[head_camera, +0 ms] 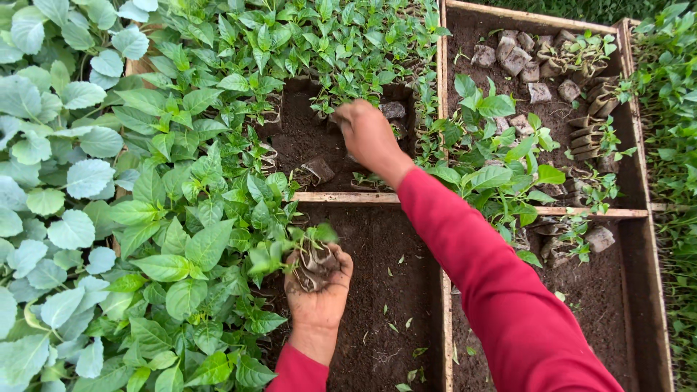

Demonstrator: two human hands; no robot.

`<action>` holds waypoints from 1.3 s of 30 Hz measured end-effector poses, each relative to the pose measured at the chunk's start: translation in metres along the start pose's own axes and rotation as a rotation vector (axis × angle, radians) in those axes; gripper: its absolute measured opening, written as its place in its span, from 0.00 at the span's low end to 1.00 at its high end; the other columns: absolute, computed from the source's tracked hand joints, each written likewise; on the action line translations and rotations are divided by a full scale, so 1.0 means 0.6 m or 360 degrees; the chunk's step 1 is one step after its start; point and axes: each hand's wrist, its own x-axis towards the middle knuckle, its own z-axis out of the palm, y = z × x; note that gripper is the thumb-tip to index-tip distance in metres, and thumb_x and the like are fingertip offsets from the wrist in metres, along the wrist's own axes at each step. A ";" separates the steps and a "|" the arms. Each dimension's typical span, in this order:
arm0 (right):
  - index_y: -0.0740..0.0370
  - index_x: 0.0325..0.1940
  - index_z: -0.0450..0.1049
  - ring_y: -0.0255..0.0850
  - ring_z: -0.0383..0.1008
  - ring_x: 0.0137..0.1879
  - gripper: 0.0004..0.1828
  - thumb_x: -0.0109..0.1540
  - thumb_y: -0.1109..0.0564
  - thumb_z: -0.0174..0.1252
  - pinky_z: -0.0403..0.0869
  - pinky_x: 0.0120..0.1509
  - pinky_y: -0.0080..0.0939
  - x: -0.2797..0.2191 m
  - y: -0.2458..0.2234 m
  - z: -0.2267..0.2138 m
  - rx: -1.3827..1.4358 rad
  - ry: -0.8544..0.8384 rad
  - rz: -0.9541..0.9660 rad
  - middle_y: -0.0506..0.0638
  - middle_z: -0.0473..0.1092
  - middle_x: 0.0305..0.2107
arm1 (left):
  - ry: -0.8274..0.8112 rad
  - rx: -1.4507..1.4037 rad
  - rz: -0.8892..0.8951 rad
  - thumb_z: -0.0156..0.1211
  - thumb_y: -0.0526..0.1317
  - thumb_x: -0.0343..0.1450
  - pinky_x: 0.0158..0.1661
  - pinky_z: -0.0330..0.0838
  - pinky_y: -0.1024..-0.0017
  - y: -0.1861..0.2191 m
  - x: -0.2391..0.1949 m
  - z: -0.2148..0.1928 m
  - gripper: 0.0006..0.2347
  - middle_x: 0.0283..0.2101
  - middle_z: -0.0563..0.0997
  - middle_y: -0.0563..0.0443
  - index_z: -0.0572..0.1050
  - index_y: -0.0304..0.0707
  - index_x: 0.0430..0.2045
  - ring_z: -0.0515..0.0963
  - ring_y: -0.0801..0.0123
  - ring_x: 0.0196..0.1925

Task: The person moves seedlings in soil plugs between wooden trays and reorders them within the trays by hand.

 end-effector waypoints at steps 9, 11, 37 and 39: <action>0.55 0.48 0.81 0.44 0.77 0.35 0.14 0.65 0.68 0.55 0.84 0.36 0.47 0.096 0.027 0.089 -0.0597 -0.0013 0.0034 0.52 0.71 0.33 | -0.0348 0.0018 -0.0153 0.61 0.42 0.65 0.50 0.70 0.62 0.029 -0.006 -0.040 0.24 0.49 0.77 0.41 0.71 0.37 0.58 0.73 0.59 0.48; 0.52 0.61 0.76 0.49 0.76 0.39 0.22 0.65 0.67 0.50 0.78 0.40 0.53 0.090 0.030 0.107 -0.0673 -0.0066 -0.0024 0.54 0.71 0.39 | -0.0531 0.0077 -0.0183 0.69 0.42 0.63 0.56 0.69 0.60 0.033 -0.009 -0.048 0.30 0.52 0.78 0.40 0.67 0.38 0.61 0.75 0.57 0.53; 0.56 0.53 0.76 0.43 0.77 0.39 0.24 0.54 0.53 0.72 0.82 0.39 0.47 0.183 0.001 0.093 -0.0631 0.0205 0.0185 0.56 0.68 0.49 | -0.0405 -0.0252 -0.0342 0.65 0.41 0.67 0.67 0.57 0.44 0.026 -0.027 -0.023 0.18 0.67 0.66 0.33 0.74 0.28 0.47 0.66 0.44 0.68; 0.57 0.55 0.76 0.40 0.76 0.37 0.27 0.53 0.52 0.73 0.83 0.38 0.42 0.180 -0.001 0.092 -0.0644 0.0189 0.0165 0.57 0.67 0.52 | -0.0355 -0.0259 -0.0351 0.61 0.42 0.69 0.68 0.55 0.43 0.023 -0.028 -0.015 0.16 0.67 0.66 0.32 0.74 0.29 0.46 0.65 0.43 0.69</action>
